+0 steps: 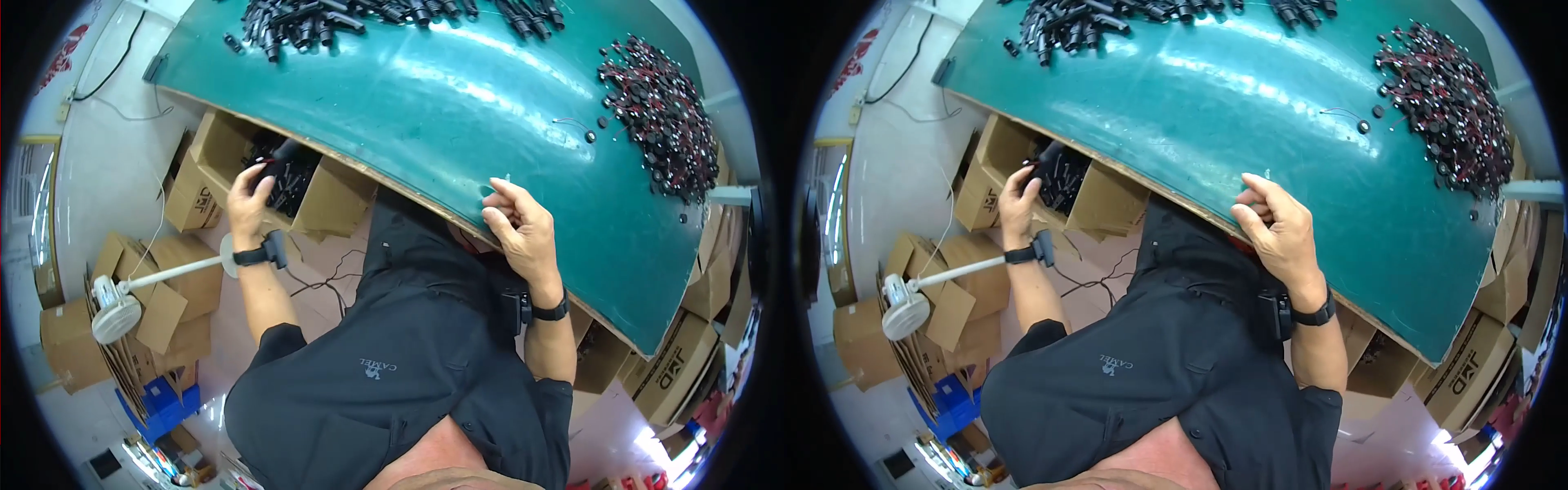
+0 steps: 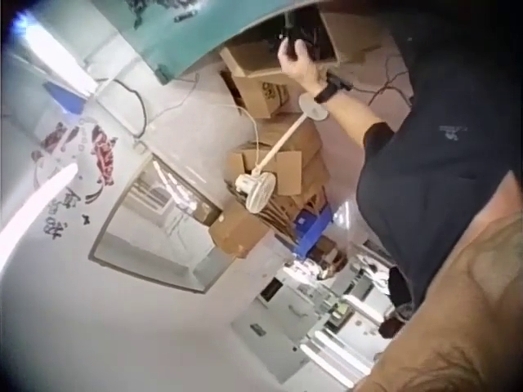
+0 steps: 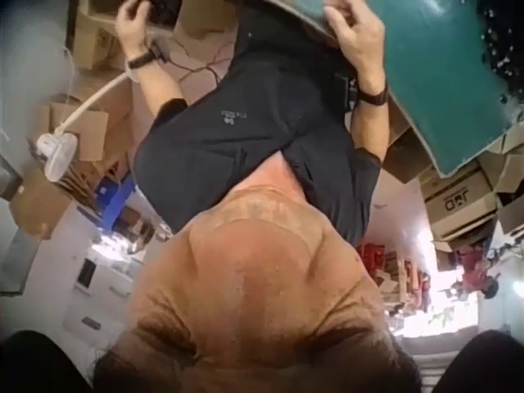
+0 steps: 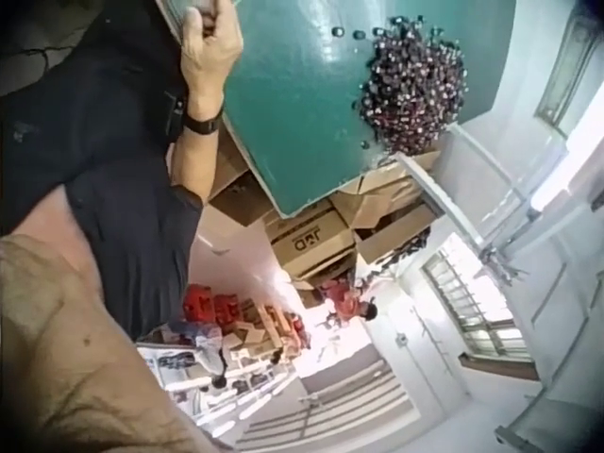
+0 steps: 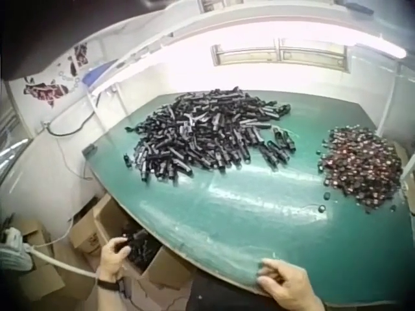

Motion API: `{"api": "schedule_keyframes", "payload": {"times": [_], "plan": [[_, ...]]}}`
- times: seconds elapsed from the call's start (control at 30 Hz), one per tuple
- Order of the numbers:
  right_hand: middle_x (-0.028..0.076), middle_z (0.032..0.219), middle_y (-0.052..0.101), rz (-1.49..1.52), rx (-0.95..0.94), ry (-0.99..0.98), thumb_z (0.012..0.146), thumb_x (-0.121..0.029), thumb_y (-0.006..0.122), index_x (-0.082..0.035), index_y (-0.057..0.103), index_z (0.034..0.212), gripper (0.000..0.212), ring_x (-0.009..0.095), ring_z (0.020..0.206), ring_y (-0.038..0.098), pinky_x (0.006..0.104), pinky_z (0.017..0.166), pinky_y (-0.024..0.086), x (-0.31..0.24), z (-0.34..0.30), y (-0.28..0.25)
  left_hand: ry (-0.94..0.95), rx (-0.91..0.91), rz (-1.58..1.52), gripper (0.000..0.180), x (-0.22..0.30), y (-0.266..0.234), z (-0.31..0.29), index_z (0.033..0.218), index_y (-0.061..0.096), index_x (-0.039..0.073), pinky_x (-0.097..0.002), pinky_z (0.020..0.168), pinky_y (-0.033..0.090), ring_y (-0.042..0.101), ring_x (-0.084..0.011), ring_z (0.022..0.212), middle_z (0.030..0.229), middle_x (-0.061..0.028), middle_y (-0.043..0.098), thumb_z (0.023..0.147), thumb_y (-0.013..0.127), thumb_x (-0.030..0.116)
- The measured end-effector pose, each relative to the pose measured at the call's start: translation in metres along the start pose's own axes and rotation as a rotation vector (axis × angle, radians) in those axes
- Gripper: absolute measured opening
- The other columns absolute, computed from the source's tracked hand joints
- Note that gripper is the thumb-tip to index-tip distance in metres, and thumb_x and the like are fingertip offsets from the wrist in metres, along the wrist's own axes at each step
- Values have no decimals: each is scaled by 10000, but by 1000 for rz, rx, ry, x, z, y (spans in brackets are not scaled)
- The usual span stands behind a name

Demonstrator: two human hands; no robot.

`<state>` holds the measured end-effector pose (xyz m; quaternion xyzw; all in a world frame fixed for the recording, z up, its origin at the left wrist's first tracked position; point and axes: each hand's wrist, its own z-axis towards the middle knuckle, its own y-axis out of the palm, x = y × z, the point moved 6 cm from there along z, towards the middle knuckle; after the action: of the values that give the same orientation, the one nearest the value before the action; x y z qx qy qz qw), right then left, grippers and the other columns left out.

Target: The person picks up a plastic housing and a speaker with wires, threads the wires through the housing, and presses the components together. After assembling the unit, the person places it on the table and reaches for another set of components to repeat the process.

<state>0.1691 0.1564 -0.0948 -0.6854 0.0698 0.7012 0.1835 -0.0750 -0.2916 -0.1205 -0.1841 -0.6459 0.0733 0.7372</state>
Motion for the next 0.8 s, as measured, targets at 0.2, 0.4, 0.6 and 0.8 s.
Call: {"api": "schedule_keyframes", "payload": {"times": [0.2,0.4,0.6,0.8], "plan": [[61,1019,772,-177,-28,-24,976,-60,783,1,704,1340,378,87,844,686,258,772,577,-13,13,-29,324,17,598,521,51,18,53,1431,657,9,-371,1073,515,675,-233,1206,1313,-139,716,980,810,220],[70,1005,770,-263,42,-37,958,-75,803,3,724,1300,360,102,811,690,269,753,583,-16,14,-41,527,-508,518,591,154,233,177,1506,612,116,-397,1053,541,695,-291,1204,1372,-183,685,974,803,289],[78,980,761,-377,99,-4,936,-91,818,0,735,1273,359,114,768,691,278,721,580,-22,15,-65,823,-411,777,567,150,332,244,1463,639,107,-408,994,577,707,-345,1122,1390,-226,636,963,807,313],[86,1052,745,-545,373,-7,932,-179,813,-25,743,1252,362,183,802,709,325,746,587,-8,49,-140,761,-606,647,288,179,322,164,1073,761,52,-437,910,585,699,-360,996,1210,-195,640,917,836,282]]}}
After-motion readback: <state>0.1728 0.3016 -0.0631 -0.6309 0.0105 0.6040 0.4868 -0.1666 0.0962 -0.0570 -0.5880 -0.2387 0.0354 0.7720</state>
